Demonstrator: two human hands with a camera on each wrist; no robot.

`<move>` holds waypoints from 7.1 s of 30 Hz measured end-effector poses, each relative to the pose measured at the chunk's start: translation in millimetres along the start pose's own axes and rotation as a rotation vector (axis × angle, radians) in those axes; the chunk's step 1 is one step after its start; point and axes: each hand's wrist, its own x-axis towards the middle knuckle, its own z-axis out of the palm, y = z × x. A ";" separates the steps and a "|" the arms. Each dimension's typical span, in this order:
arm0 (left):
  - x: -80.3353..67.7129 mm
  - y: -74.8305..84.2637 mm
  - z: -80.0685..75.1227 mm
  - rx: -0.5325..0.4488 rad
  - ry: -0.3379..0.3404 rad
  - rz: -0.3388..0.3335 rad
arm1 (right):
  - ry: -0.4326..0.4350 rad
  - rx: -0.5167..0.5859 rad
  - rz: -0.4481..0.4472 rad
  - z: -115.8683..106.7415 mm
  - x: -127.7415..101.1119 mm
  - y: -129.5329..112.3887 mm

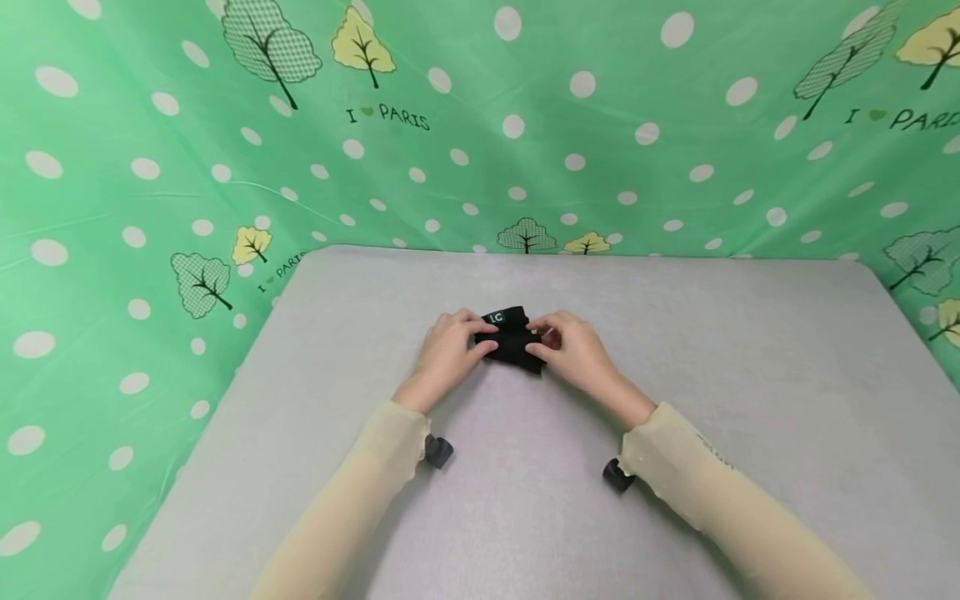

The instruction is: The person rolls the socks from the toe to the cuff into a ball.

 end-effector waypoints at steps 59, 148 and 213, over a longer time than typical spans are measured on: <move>18.3 12.7 -4.7 0.206 0.016 0.167 | -0.056 -0.188 -0.126 -5.3 8.3 4.7; 34.2 39.1 -5.8 -0.360 -0.269 0.247 | -0.213 0.105 -0.068 -63.1 11.0 1.9; 6.8 85.2 14.0 -0.684 -0.057 0.003 | 0.260 0.306 -0.089 -61.0 -29.3 -3.8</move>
